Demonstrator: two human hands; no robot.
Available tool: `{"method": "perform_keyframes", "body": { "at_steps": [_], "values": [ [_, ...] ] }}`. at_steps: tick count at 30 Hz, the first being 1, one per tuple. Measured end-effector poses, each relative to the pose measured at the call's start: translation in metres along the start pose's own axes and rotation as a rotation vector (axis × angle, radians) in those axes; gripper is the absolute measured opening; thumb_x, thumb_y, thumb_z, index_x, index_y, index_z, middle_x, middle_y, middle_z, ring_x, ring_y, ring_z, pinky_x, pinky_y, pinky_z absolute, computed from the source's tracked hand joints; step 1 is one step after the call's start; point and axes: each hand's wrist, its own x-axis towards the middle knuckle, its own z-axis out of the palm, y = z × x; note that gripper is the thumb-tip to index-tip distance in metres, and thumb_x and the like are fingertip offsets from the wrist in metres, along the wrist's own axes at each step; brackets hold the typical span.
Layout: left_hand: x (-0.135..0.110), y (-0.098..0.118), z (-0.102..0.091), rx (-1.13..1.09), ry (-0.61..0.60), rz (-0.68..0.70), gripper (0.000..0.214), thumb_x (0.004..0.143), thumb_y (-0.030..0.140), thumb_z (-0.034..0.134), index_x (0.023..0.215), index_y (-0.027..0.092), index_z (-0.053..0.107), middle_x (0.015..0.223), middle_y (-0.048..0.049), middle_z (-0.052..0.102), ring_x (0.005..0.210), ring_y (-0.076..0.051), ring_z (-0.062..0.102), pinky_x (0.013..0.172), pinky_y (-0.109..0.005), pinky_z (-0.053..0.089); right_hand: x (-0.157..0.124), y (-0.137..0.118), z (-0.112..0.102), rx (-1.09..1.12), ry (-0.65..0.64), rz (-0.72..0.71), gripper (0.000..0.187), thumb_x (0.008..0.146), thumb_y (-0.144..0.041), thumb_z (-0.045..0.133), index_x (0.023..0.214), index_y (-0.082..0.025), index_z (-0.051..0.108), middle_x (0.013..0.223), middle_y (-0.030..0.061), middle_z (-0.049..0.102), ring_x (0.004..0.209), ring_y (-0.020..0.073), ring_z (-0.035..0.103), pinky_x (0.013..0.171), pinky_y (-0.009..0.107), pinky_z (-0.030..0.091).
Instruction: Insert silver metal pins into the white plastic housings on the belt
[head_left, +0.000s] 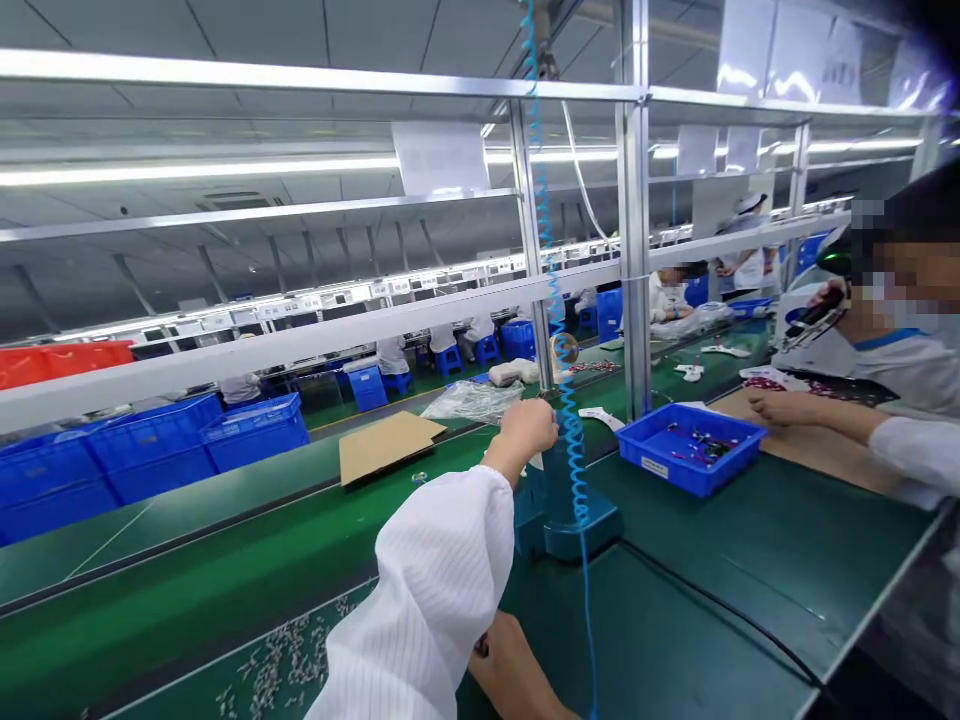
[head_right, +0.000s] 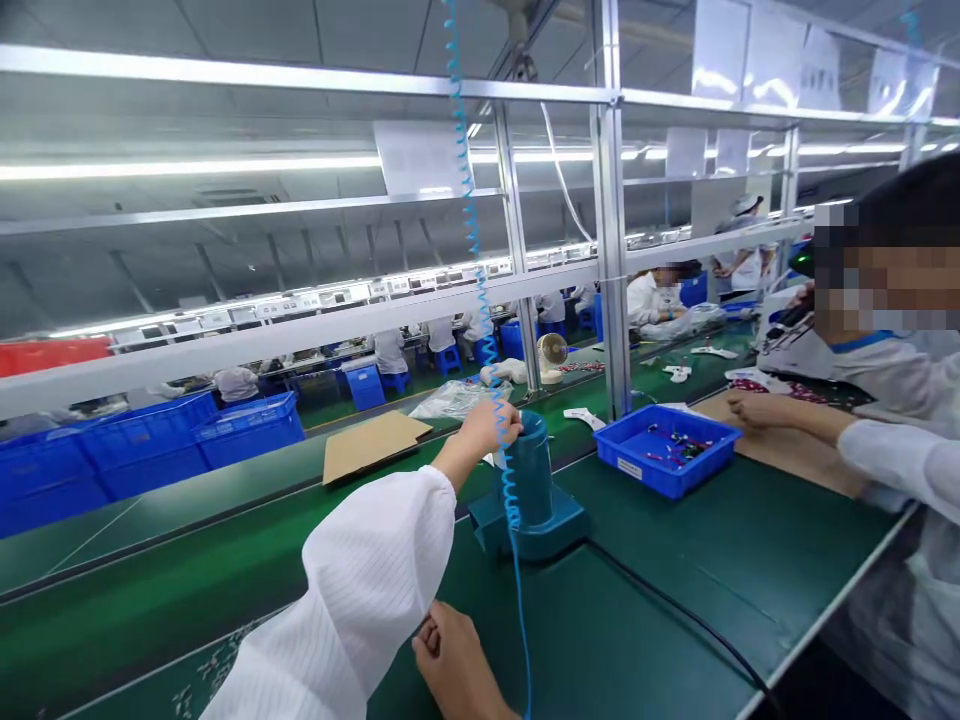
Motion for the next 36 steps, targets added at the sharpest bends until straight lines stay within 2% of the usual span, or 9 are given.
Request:
{"method": "perform_keyframes", "body": {
  "at_steps": [3,5,8,12,16,20,24,30,36],
  "values": [
    [-0.044,-0.016,-0.002,0.013,0.07,-0.017,0.028,0.097,0.036,0.056,0.118,0.019,0.062,0.121,-0.0082,0.063,0.108,-0.022,0.062,0.094,-0.044,0.052,-0.003,0.002,-0.004,0.088,-0.061,-0.044,0.01,0.079,-0.019,0.056,0.084,-0.019,0.064,0.07,0.0012,0.066,0.066,0.0189,0.062,0.06,0.026,0.045],
    [-0.106,-0.043,-0.006,0.029,0.132,-0.103,0.028,0.101,0.035,0.046,0.116,0.023,0.065,0.12,-0.007,0.065,0.113,-0.022,0.06,0.101,-0.042,0.047,-0.007,0.005,-0.006,0.141,-0.115,-0.027,0.018,0.082,-0.03,0.056,0.095,-0.02,0.065,0.072,0.0024,0.069,0.067,0.0203,0.065,0.065,0.029,0.05],
    [-0.247,-0.091,-0.01,0.134,0.215,-0.394,0.035,0.103,0.039,0.036,0.126,0.03,0.059,0.125,-0.0044,0.064,0.118,-0.022,0.058,0.104,-0.04,0.043,-0.011,0.018,-0.004,0.185,-0.185,0.015,0.031,0.085,-0.043,0.053,0.106,-0.022,0.063,0.087,0.0071,0.073,0.079,0.024,0.069,0.076,0.035,0.053],
    [-0.458,-0.126,0.0,0.392,0.307,-0.91,0.034,0.097,0.035,0.039,0.118,0.018,0.06,0.113,-0.0138,0.067,0.107,-0.03,0.063,0.09,-0.05,0.05,-0.008,0.041,0.005,0.095,-0.267,0.056,0.042,0.079,-0.056,0.056,0.106,-0.025,0.065,0.091,0.0092,0.076,0.084,0.0295,0.072,0.071,0.037,0.056],
    [-0.582,-0.147,0.028,0.467,0.34,-1.157,0.031,0.091,0.035,0.045,0.105,0.015,0.065,0.105,-0.0148,0.07,0.097,-0.032,0.067,0.082,-0.049,0.053,-0.007,0.05,0.004,0.001,-0.306,0.088,0.048,0.073,-0.064,0.059,0.105,-0.031,0.067,0.095,0.0104,0.077,0.089,0.0352,0.072,0.068,0.041,0.057],
    [-0.607,-0.143,0.055,0.347,0.347,-1.193,0.03,0.094,0.035,0.046,0.109,0.018,0.066,0.108,-0.0101,0.071,0.099,-0.028,0.067,0.085,-0.043,0.054,-0.007,0.045,-0.001,-0.054,-0.287,0.146,0.046,0.071,-0.067,0.061,0.102,-0.034,0.069,0.099,0.0109,0.077,0.094,0.0384,0.072,0.069,0.045,0.056],
    [-0.589,-0.099,0.08,0.204,0.353,-1.155,0.028,0.093,0.043,0.054,0.108,0.023,0.067,0.108,-0.0068,0.069,0.097,-0.026,0.065,0.083,-0.04,0.054,-0.016,0.024,0.001,0.082,-0.345,0.23,0.054,0.063,-0.065,0.07,0.103,-0.029,0.068,0.094,0.0104,0.078,0.094,0.0366,0.072,0.075,0.043,0.059],
    [-0.535,-0.028,0.123,0.082,0.383,-0.934,0.022,0.091,0.034,0.062,0.111,0.026,0.065,0.107,-0.006,0.067,0.094,-0.022,0.065,0.08,-0.035,0.053,-0.047,-0.056,0.021,0.17,-0.77,0.149,0.044,0.082,-0.054,0.066,0.113,-0.022,0.066,0.089,0.0063,0.073,0.086,0.0237,0.07,0.079,0.031,0.057],
    [-0.496,-0.016,0.134,-0.048,0.409,-0.924,0.021,0.086,0.033,0.07,0.104,0.025,0.063,0.099,-0.003,0.067,0.086,-0.022,0.063,0.074,-0.035,0.05,-0.049,-0.096,0.052,0.056,-1.016,0.012,0.027,0.09,-0.038,0.06,0.113,-0.024,0.064,0.089,0.0019,0.072,0.08,0.0185,0.066,0.074,0.028,0.051]
  ]
}}
